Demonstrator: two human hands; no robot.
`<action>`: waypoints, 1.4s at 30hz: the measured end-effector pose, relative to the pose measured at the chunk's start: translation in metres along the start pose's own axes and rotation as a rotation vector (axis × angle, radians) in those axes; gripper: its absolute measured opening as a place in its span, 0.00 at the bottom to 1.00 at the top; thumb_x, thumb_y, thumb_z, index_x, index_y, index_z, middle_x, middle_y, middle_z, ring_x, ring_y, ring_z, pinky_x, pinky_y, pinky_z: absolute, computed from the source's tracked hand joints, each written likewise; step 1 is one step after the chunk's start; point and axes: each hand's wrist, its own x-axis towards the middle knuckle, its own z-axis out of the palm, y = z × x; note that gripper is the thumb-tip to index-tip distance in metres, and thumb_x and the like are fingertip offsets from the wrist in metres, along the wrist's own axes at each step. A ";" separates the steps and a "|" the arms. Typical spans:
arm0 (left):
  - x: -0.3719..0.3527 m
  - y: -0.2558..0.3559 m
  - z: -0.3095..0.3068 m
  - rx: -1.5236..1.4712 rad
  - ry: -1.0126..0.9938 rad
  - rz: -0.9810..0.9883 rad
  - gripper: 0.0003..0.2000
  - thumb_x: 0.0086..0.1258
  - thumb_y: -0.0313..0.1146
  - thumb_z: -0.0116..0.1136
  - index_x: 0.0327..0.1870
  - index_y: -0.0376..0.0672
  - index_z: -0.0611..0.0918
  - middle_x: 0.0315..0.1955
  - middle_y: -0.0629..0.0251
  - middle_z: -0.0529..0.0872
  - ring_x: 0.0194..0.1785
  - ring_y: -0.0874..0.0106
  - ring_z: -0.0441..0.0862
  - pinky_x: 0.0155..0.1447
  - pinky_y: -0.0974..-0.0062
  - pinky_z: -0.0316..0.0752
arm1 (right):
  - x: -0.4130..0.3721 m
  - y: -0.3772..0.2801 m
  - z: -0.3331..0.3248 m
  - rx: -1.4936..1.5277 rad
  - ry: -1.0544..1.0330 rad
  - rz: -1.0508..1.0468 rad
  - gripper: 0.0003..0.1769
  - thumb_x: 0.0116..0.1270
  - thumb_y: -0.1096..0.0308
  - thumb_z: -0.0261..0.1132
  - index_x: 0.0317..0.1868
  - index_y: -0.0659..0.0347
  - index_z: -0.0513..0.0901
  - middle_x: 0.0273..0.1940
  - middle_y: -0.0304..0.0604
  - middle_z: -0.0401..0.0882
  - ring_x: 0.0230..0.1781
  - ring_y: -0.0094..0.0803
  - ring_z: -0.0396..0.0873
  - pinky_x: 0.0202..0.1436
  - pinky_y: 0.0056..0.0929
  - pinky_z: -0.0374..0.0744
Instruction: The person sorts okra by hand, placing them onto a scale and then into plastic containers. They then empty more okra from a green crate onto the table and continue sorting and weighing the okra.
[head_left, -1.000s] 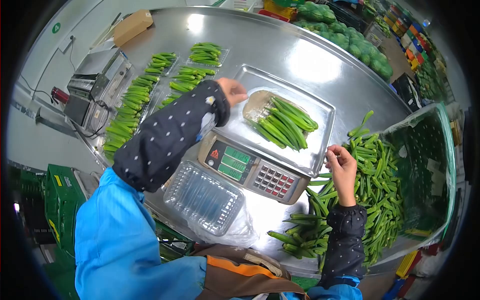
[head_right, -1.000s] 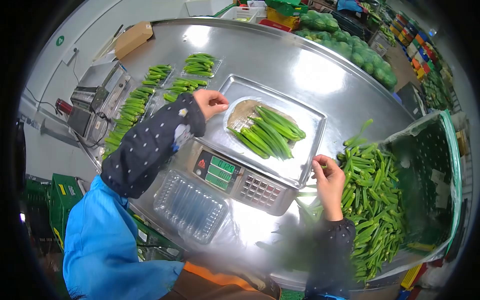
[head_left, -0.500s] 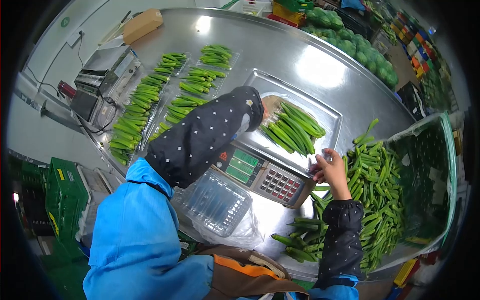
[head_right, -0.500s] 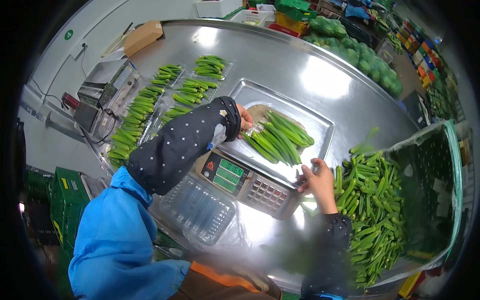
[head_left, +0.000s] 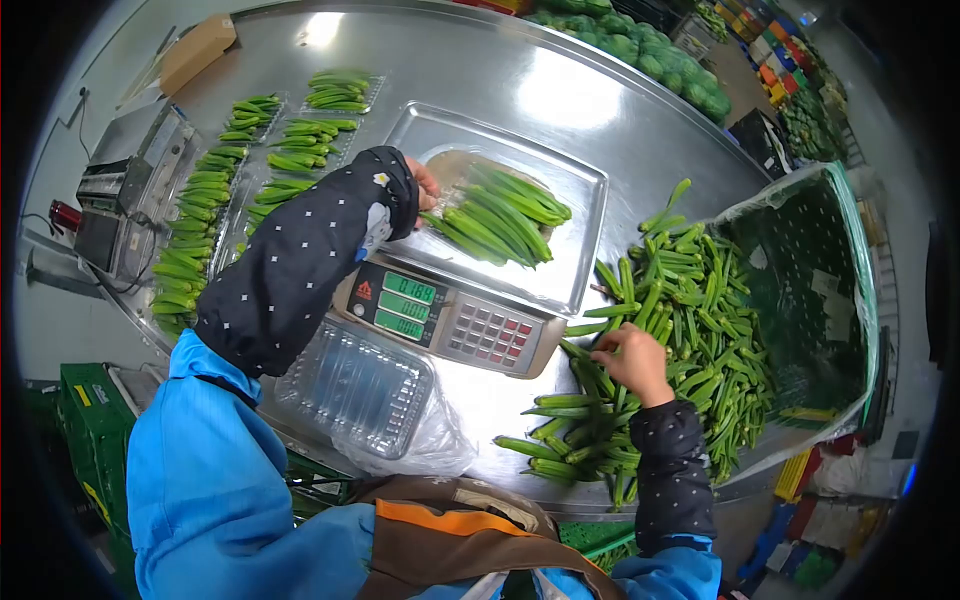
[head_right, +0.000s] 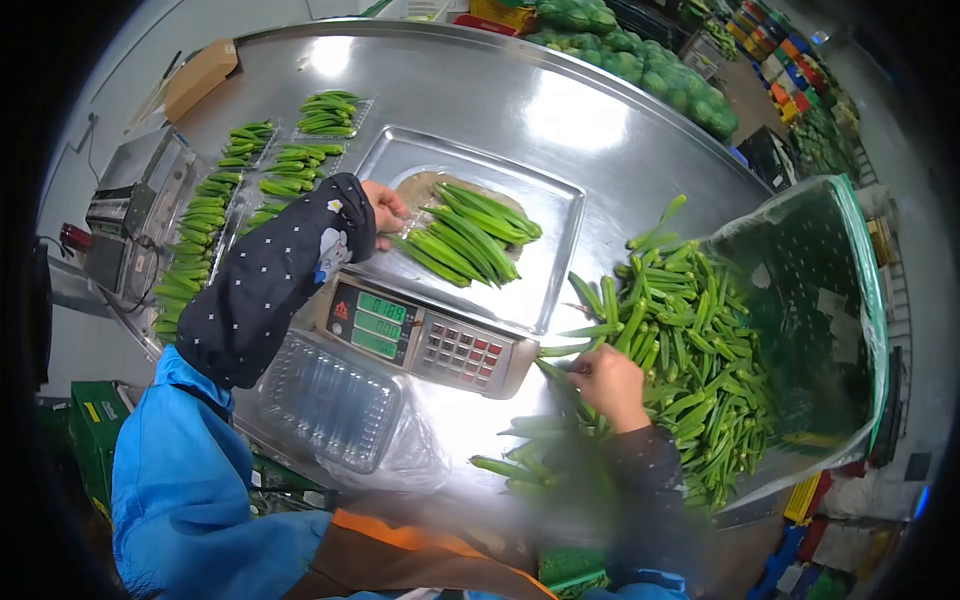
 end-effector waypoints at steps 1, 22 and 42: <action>0.001 0.000 0.000 0.016 0.000 -0.010 0.13 0.62 0.26 0.59 0.48 0.36 0.78 0.34 0.59 0.83 0.28 0.72 0.83 0.33 0.78 0.78 | -0.004 -0.004 0.007 -0.030 0.024 -0.041 0.11 0.46 0.60 0.72 0.31 0.52 0.86 0.30 0.40 0.77 0.33 0.40 0.80 0.36 0.38 0.77; 0.032 -0.029 0.022 -0.210 0.129 0.008 0.09 0.59 0.18 0.58 0.37 0.36 0.72 0.29 0.54 0.80 0.27 0.62 0.84 0.27 0.70 0.83 | 0.125 -0.100 -0.036 1.253 0.476 -0.247 0.10 0.58 0.83 0.63 0.38 0.62 0.73 0.39 0.47 0.84 0.42 0.29 0.81 0.49 0.26 0.78; 0.011 -0.048 0.016 -0.465 -0.101 0.238 0.21 0.61 0.17 0.50 0.58 0.33 0.70 0.43 0.54 0.79 0.46 0.63 0.79 0.43 0.59 0.85 | 0.082 -0.076 -0.011 1.169 -0.001 0.142 0.25 0.65 0.70 0.60 0.59 0.70 0.65 0.29 0.50 0.82 0.16 0.25 0.75 0.17 0.21 0.71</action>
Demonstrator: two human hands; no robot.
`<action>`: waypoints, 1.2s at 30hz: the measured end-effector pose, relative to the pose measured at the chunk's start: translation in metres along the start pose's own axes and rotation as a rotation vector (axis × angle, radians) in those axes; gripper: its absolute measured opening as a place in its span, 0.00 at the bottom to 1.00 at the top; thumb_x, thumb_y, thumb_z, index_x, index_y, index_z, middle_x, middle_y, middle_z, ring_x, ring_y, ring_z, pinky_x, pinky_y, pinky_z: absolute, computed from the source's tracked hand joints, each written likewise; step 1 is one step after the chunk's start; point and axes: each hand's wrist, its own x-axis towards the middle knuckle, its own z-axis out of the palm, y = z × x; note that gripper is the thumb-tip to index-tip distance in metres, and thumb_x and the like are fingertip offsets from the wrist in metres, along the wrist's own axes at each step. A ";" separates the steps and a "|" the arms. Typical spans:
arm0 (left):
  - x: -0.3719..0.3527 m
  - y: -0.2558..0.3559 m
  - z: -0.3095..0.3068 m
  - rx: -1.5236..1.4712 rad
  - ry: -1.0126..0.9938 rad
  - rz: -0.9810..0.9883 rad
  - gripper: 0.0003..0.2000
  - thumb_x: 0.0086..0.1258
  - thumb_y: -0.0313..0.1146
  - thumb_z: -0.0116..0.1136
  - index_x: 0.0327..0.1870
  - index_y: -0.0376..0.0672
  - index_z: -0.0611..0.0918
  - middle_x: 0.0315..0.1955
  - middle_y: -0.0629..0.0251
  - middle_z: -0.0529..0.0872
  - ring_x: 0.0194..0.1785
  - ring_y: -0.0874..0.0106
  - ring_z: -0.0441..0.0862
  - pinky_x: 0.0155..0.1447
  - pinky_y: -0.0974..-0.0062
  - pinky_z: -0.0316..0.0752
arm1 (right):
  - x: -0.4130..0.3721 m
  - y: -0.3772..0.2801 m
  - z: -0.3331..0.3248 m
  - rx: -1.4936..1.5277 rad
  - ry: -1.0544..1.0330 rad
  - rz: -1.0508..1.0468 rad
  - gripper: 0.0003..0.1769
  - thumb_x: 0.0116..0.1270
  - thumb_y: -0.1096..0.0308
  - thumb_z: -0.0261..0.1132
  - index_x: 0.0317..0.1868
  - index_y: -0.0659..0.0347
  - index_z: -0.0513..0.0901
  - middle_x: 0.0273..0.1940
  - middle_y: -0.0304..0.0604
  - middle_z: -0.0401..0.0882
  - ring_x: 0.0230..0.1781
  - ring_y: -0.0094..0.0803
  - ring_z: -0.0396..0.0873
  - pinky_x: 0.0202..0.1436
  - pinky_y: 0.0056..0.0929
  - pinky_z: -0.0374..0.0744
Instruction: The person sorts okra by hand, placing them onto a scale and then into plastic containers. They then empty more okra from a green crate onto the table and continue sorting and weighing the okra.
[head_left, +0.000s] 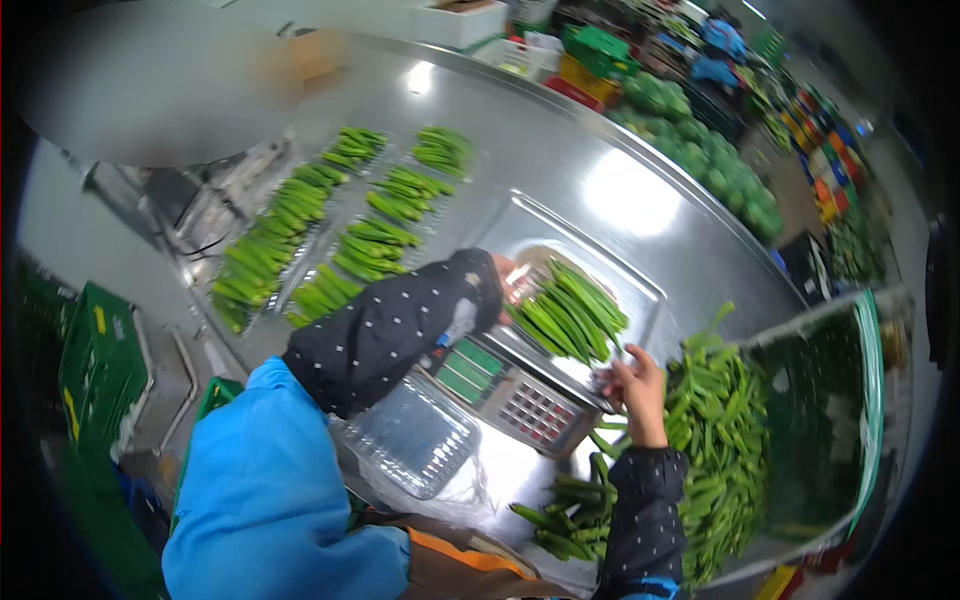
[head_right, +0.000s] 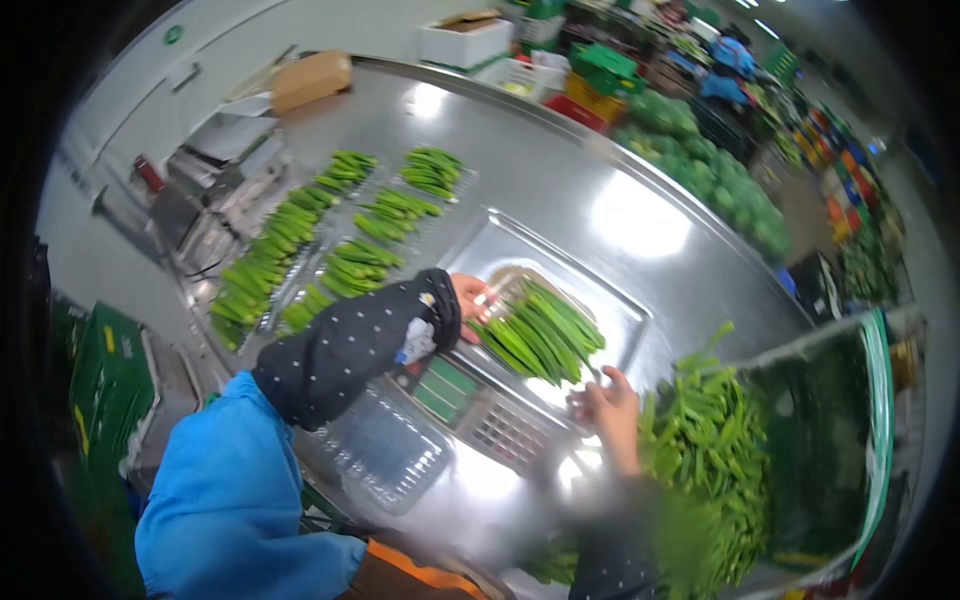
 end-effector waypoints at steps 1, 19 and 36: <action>-0.023 0.031 0.017 -0.088 0.189 -0.155 0.21 0.62 0.18 0.49 0.59 0.35 0.70 0.44 0.54 0.79 0.47 0.62 0.78 0.42 0.59 0.85 | -0.003 -0.006 0.008 0.000 0.022 -0.038 0.25 0.64 0.72 0.60 0.60 0.70 0.64 0.28 0.49 0.82 0.15 0.25 0.75 0.17 0.20 0.70; -0.116 0.003 -0.123 -0.943 0.418 0.432 0.44 0.59 0.05 0.39 0.70 0.69 0.53 0.70 0.61 0.54 0.69 0.54 0.61 0.63 0.40 0.62 | 0.069 -0.082 0.224 -0.074 -0.205 -0.401 0.29 0.66 0.73 0.60 0.64 0.68 0.59 0.29 0.47 0.83 0.18 0.23 0.75 0.22 0.21 0.73; -0.091 -0.063 -0.196 -1.193 0.881 0.188 0.35 0.67 0.14 0.42 0.70 0.64 0.53 0.73 0.59 0.42 0.69 0.47 0.55 0.54 0.42 0.72 | -0.083 -0.075 0.172 -0.656 -0.768 -0.768 0.16 0.55 0.65 0.69 0.43 0.61 0.80 0.41 0.45 0.81 0.40 0.42 0.78 0.45 0.35 0.76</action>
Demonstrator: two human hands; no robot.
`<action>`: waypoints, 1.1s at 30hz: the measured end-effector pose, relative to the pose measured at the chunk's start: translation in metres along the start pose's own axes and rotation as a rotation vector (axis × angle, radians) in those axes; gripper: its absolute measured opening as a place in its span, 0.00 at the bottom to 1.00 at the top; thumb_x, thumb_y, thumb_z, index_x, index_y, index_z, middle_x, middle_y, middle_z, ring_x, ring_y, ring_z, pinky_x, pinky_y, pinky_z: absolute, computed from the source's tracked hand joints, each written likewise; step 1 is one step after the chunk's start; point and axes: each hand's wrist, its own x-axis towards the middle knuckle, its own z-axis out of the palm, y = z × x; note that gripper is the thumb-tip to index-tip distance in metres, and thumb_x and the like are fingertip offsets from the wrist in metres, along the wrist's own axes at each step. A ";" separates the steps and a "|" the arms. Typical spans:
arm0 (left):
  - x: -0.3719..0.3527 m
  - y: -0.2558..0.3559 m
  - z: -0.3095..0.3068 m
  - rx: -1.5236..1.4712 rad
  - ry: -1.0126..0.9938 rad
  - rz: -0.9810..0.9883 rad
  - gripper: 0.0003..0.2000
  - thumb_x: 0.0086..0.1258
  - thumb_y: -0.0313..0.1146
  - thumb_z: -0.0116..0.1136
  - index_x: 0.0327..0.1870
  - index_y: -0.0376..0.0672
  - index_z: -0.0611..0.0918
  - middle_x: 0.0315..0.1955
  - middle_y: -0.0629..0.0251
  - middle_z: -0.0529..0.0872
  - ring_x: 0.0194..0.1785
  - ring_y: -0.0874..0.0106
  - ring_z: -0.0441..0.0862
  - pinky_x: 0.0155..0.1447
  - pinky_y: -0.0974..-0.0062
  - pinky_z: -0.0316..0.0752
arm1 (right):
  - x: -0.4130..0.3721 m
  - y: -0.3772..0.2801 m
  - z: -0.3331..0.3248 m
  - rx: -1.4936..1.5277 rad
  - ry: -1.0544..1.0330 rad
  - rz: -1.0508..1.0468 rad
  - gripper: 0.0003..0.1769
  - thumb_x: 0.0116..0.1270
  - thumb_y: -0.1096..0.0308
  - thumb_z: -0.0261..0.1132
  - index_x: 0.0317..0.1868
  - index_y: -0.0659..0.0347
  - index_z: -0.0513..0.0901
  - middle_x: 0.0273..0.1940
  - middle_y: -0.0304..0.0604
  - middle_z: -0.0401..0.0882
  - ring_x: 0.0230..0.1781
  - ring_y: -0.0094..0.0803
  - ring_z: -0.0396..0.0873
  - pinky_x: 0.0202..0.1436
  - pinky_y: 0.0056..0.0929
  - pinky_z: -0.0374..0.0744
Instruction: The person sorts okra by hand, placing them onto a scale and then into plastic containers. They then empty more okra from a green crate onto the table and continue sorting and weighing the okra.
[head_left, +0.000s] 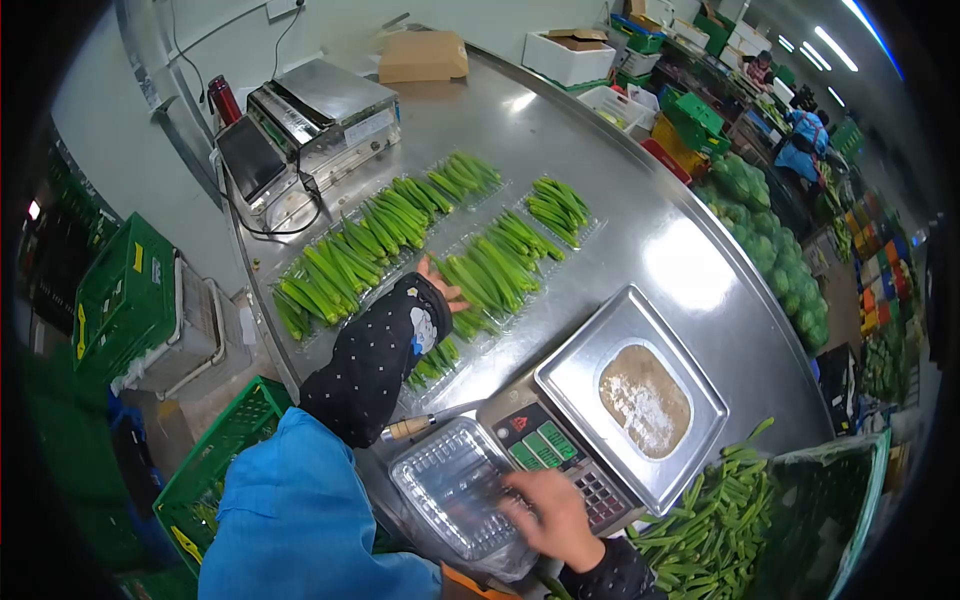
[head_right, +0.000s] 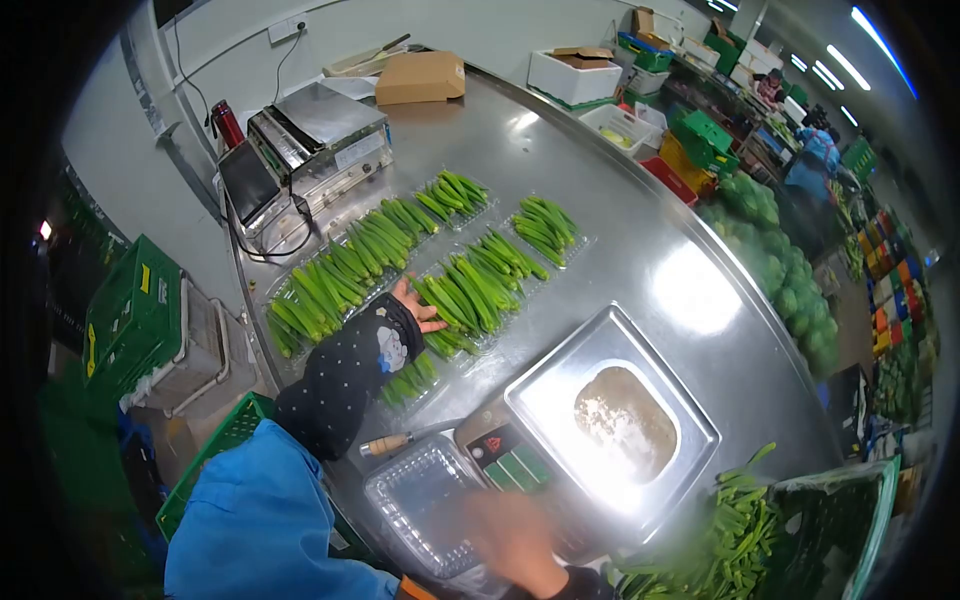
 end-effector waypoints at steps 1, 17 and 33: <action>-0.006 0.005 0.007 0.064 0.065 -0.029 0.37 0.64 0.12 0.45 0.70 0.60 0.52 0.72 0.57 0.47 0.66 0.50 0.62 0.53 0.47 0.75 | -0.012 0.001 0.008 0.029 -0.059 -0.142 0.19 0.57 0.60 0.68 0.47 0.60 0.80 0.46 0.43 0.79 0.48 0.40 0.75 0.53 0.36 0.71; -0.271 -0.022 -0.020 1.793 -1.321 0.854 0.16 0.50 0.31 0.68 0.42 0.43 0.82 0.35 0.65 0.83 0.38 0.65 0.81 0.46 0.73 0.74 | -0.094 0.036 0.066 -0.386 -0.028 -0.442 0.07 0.49 0.68 0.58 0.30 0.60 0.75 0.31 0.39 0.67 0.39 0.34 0.70 0.50 0.31 0.71; -0.199 -0.186 0.126 1.659 -1.448 1.442 0.15 0.46 0.16 0.55 0.37 0.40 0.82 0.33 0.60 0.82 0.42 0.58 0.78 0.48 0.63 0.71 | -0.304 0.038 -0.032 -0.217 1.159 0.733 0.10 0.56 0.79 0.65 0.40 0.65 0.80 0.30 0.40 0.80 0.27 0.26 0.77 0.34 0.23 0.75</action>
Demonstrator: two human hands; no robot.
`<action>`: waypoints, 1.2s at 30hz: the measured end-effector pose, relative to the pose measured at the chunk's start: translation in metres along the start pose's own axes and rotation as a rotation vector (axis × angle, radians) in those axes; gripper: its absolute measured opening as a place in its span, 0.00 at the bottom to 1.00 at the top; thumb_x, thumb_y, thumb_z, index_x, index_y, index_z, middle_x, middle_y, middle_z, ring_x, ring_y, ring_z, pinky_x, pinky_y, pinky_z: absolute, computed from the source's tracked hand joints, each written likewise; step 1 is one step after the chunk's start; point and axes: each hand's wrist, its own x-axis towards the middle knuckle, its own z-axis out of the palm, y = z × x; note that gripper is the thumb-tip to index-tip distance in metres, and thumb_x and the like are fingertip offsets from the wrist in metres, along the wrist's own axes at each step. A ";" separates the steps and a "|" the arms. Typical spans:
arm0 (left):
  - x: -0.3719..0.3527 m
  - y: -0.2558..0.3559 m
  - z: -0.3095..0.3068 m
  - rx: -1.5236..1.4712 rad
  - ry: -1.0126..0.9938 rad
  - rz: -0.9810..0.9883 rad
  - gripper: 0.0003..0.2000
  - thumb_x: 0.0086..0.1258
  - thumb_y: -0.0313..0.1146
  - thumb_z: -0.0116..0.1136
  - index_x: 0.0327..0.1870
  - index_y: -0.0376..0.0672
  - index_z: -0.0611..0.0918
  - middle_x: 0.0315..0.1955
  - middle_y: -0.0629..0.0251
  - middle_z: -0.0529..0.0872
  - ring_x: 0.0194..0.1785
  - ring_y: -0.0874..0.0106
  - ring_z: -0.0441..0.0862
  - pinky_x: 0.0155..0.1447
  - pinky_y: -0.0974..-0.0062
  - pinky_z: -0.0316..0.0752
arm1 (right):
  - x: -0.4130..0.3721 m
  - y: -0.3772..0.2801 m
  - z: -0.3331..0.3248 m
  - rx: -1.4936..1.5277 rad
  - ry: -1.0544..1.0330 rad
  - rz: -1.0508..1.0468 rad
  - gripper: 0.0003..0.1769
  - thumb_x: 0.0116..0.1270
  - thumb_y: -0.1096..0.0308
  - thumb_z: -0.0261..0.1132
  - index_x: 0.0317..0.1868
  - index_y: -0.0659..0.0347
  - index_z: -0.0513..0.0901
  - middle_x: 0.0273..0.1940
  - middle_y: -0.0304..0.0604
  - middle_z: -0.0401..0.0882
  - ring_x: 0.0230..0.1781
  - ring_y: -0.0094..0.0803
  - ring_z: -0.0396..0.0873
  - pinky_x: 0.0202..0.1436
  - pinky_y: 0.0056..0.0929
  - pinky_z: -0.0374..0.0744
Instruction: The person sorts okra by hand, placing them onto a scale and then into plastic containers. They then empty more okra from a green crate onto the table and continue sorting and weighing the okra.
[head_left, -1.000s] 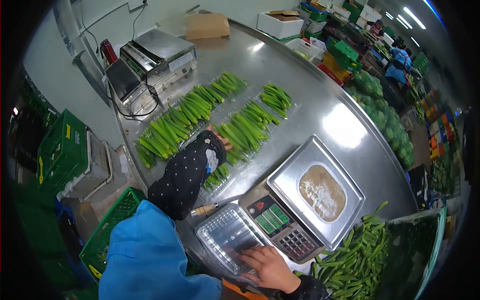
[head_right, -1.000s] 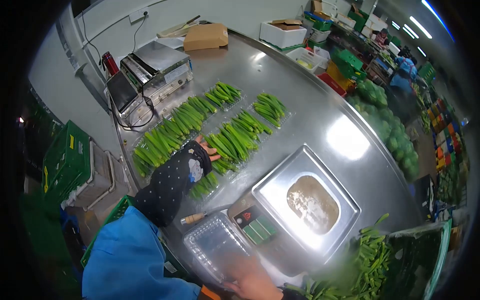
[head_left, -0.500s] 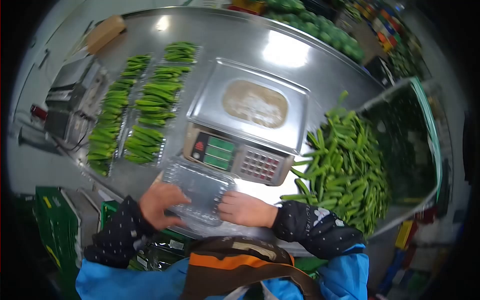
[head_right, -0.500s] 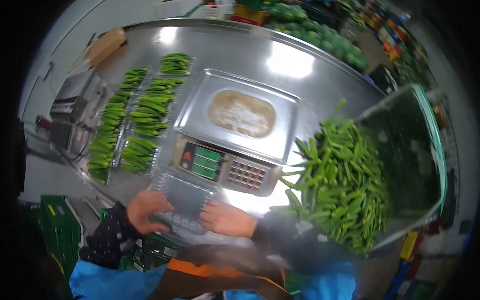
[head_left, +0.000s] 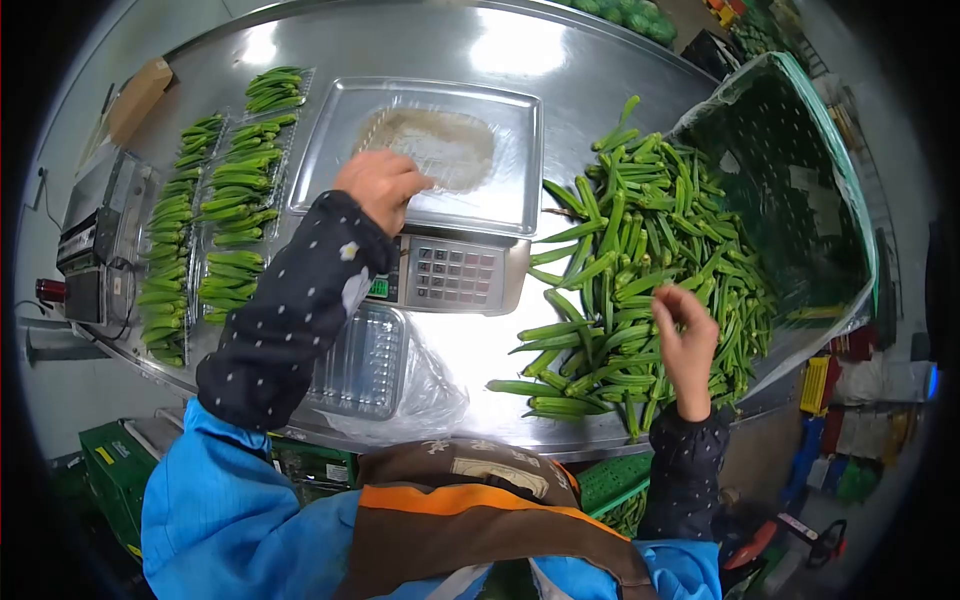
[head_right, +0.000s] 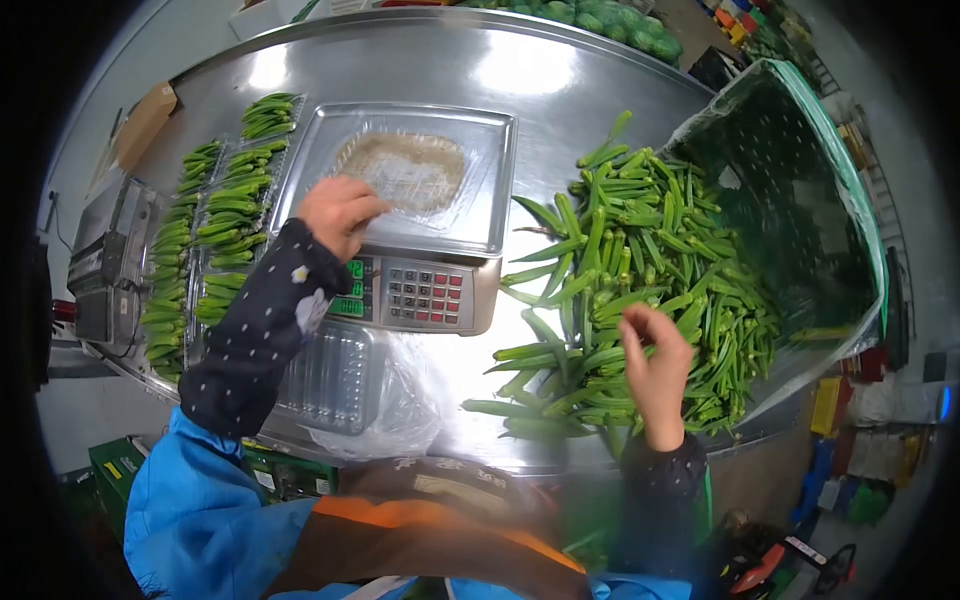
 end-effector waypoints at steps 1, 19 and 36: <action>0.002 0.002 0.012 0.047 -0.018 -0.005 0.16 0.45 0.15 0.53 0.37 0.39 0.81 0.33 0.58 0.82 0.44 0.57 0.78 0.50 0.63 0.71 | -0.011 0.006 -0.004 -0.095 -0.084 -0.013 0.10 0.56 0.79 0.66 0.40 0.64 0.80 0.31 0.41 0.80 0.27 0.27 0.78 0.33 0.22 0.74; -0.009 0.189 0.125 -0.431 -0.915 -0.492 0.16 0.54 0.32 0.59 0.42 0.36 0.73 0.37 0.51 0.80 0.46 0.54 0.79 0.53 0.59 0.71 | -0.067 0.048 0.009 -0.039 -0.045 0.213 0.05 0.58 0.79 0.63 0.36 0.66 0.80 0.30 0.44 0.78 0.25 0.28 0.76 0.30 0.21 0.73; -0.112 0.166 0.118 -1.408 -0.163 -1.162 0.17 0.50 0.21 0.57 0.44 0.36 0.74 0.28 0.63 0.81 0.32 0.74 0.79 0.38 0.74 0.75 | -0.027 0.033 0.132 -0.458 -0.472 0.372 0.23 0.52 0.63 0.67 0.48 0.60 0.71 0.32 0.60 0.81 0.36 0.58 0.80 0.40 0.50 0.77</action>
